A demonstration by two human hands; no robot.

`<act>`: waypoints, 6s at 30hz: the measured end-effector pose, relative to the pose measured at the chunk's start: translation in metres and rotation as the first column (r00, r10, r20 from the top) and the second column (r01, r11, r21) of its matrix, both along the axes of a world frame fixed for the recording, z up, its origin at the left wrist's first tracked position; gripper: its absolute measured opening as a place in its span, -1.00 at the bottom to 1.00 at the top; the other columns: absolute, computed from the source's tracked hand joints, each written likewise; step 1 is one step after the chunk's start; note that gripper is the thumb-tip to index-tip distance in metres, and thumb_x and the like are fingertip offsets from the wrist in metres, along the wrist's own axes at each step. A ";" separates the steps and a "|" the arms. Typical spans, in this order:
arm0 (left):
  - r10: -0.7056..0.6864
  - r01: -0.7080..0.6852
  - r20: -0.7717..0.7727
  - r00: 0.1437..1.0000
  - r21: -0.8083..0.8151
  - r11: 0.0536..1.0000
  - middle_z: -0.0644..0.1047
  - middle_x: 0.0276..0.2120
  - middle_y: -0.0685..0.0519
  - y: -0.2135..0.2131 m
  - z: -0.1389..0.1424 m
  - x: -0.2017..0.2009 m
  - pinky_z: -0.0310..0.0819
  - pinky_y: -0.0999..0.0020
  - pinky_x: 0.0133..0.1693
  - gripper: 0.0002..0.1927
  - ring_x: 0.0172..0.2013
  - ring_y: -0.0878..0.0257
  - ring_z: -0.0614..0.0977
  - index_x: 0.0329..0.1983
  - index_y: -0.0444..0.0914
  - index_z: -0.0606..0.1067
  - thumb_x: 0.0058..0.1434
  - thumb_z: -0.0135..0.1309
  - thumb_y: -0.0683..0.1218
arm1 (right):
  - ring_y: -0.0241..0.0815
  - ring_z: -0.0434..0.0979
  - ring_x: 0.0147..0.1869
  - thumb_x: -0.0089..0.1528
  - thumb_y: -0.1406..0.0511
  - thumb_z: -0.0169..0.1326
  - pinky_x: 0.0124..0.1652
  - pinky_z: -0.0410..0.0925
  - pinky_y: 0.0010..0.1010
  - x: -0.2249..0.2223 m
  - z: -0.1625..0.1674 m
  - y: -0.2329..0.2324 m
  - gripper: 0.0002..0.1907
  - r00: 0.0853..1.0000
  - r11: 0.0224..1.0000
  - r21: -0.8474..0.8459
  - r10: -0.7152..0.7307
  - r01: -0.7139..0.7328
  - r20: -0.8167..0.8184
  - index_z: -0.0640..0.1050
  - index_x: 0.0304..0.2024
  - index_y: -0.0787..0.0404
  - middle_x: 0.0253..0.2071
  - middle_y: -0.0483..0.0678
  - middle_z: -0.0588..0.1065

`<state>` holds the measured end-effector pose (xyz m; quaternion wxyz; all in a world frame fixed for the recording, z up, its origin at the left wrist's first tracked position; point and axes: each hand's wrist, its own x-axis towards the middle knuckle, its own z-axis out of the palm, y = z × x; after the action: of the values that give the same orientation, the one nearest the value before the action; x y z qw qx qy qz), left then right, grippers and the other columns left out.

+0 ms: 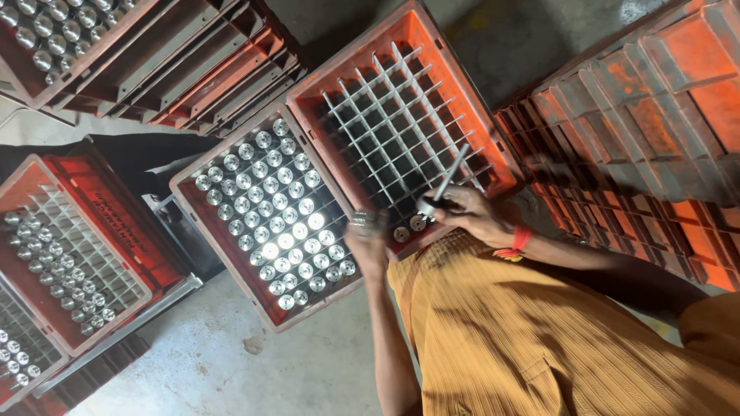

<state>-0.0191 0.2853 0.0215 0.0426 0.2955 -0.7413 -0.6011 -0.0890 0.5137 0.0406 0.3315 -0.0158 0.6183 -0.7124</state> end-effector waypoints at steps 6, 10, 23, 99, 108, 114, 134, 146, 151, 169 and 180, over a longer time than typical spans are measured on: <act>-0.099 0.087 0.261 0.960 0.058 0.994 0.57 -0.45 0.04 0.074 0.046 0.006 0.43 0.25 -0.41 -0.74 -0.47 0.26 0.54 -0.21 -0.30 0.54 0.13 0.34 -0.10 | -0.24 0.52 0.22 0.25 0.32 0.25 0.21 0.40 -0.39 -0.011 0.030 -0.009 -0.50 0.998 0.997 -0.054 0.056 -0.057 -0.025 0.49 0.23 0.30 0.14 -0.02 0.53; -0.197 0.206 0.194 0.961 -0.028 0.978 0.65 -0.37 -0.04 0.085 0.052 -0.003 0.54 0.25 -0.28 -0.58 -0.37 0.24 0.67 -0.04 -0.32 0.57 0.03 0.37 -0.12 | -0.23 0.51 0.26 0.22 0.32 0.25 0.17 0.46 -0.38 -0.014 0.032 0.006 -0.49 0.964 0.986 0.006 0.167 -0.169 -0.207 0.48 0.21 0.29 0.22 -0.04 0.49; -0.486 0.495 0.115 0.866 -0.324 0.806 0.56 -0.05 -0.30 0.104 0.025 -0.020 0.56 0.02 -0.23 -0.47 -0.19 -0.26 0.66 0.27 -0.29 0.42 0.27 0.24 -0.06 | -0.23 0.59 0.00 0.22 0.30 0.27 0.04 0.49 -0.41 -0.069 -0.031 0.079 -0.57 0.987 0.984 0.112 -0.125 0.136 -0.101 0.57 0.12 0.31 -0.02 -0.07 0.62; -0.846 0.536 -0.043 0.532 -0.756 0.375 0.64 -0.08 -0.10 0.134 0.016 -0.047 0.51 0.07 -0.02 -0.55 -0.09 -0.02 0.62 0.04 -0.11 0.55 0.04 0.13 -0.26 | -0.43 0.48 -0.05 0.29 0.35 0.20 0.00 0.37 -0.54 -0.069 -0.007 0.143 -0.58 0.936 0.934 0.091 -0.338 0.346 -0.095 0.51 0.19 0.32 -0.11 -0.19 0.54; -0.204 0.097 -0.098 0.974 -0.635 0.767 0.58 -0.28 -0.13 0.003 0.010 -0.033 0.46 0.10 -0.09 -0.77 -0.19 -0.03 0.57 -0.11 -0.26 0.60 0.14 0.20 -0.26 | -0.40 0.49 -0.05 0.29 0.40 0.17 -0.01 0.36 -0.52 -0.025 -0.009 0.124 -0.66 0.926 0.925 0.044 -0.375 0.376 -0.027 0.52 0.12 0.36 -0.10 -0.18 0.54; 0.119 -0.037 0.026 0.993 -0.867 0.497 0.51 0.05 -0.17 -0.105 -0.023 -0.079 0.23 -0.22 0.17 -0.63 0.20 -0.17 0.41 0.08 -0.17 0.61 0.21 0.25 -0.02 | -0.38 0.47 0.01 0.29 0.38 0.19 0.03 0.36 -0.50 -0.006 -0.015 0.099 -0.61 0.934 0.930 0.092 -0.353 0.357 -0.054 0.53 0.17 0.33 -0.05 -0.16 0.53; 0.117 -0.113 0.012 0.993 0.355 0.928 0.50 -0.47 0.02 -0.016 -0.012 -0.006 0.36 0.33 -0.45 -0.66 -0.50 0.27 0.48 -0.28 -0.31 0.45 0.18 0.34 -0.02 | -0.27 0.52 0.11 0.16 0.34 0.29 0.09 0.41 -0.42 0.021 -0.011 0.027 -0.48 0.994 0.981 0.160 -0.105 0.106 -0.015 0.56 0.19 0.29 0.08 -0.07 0.56; -0.279 0.299 0.268 0.922 -0.035 0.954 0.68 -0.33 -0.14 0.083 0.067 0.010 0.55 0.17 -0.23 -0.46 -0.30 0.10 0.69 -0.06 -0.29 0.57 -0.08 0.48 -0.02 | -0.22 0.52 0.26 0.21 0.23 0.25 0.13 0.51 -0.34 0.002 0.032 0.016 -0.48 0.963 0.977 0.042 0.214 -0.210 -0.164 0.49 0.18 0.25 0.27 -0.04 0.46; -0.360 0.354 0.174 0.917 0.064 0.933 0.70 -0.30 -0.13 0.083 0.051 0.014 0.60 0.16 -0.23 -0.49 -0.29 0.07 0.76 -0.05 -0.32 0.58 0.04 0.41 0.06 | -0.12 0.49 0.31 0.24 0.27 0.27 0.22 0.43 -0.27 -0.006 0.000 0.032 -0.49 0.920 0.948 -0.032 0.299 -0.317 -0.255 0.50 0.20 0.30 0.23 0.04 0.50; -0.147 0.145 0.040 0.988 -0.541 0.829 0.61 -0.08 -0.21 -0.008 0.020 0.022 0.55 0.02 -0.07 -0.52 -0.08 -0.15 0.64 0.10 -0.26 0.52 0.09 0.04 -0.39 | -0.44 0.44 -0.01 0.25 0.42 0.20 0.01 0.34 -0.57 0.000 -0.041 0.066 -0.56 0.954 0.948 0.107 -0.298 0.299 -0.030 0.52 0.19 0.30 -0.09 -0.21 0.49; 0.046 0.066 0.096 0.994 -0.895 0.441 0.31 0.30 -0.31 -0.156 -0.023 -0.147 0.02 -0.46 0.18 -0.43 0.33 -0.28 0.23 0.12 -0.07 0.60 0.23 0.10 0.35 | -0.38 0.50 0.10 0.24 0.35 0.19 0.13 0.36 -0.51 0.045 -0.043 0.055 -0.50 0.944 0.940 0.095 -0.330 0.328 0.009 0.48 0.24 0.28 0.05 -0.16 0.55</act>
<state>-0.1658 0.1295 -0.0017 0.1496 0.2552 -0.9498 -0.1018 -0.0444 0.5686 -0.0019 0.2160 0.1118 0.6401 -0.7288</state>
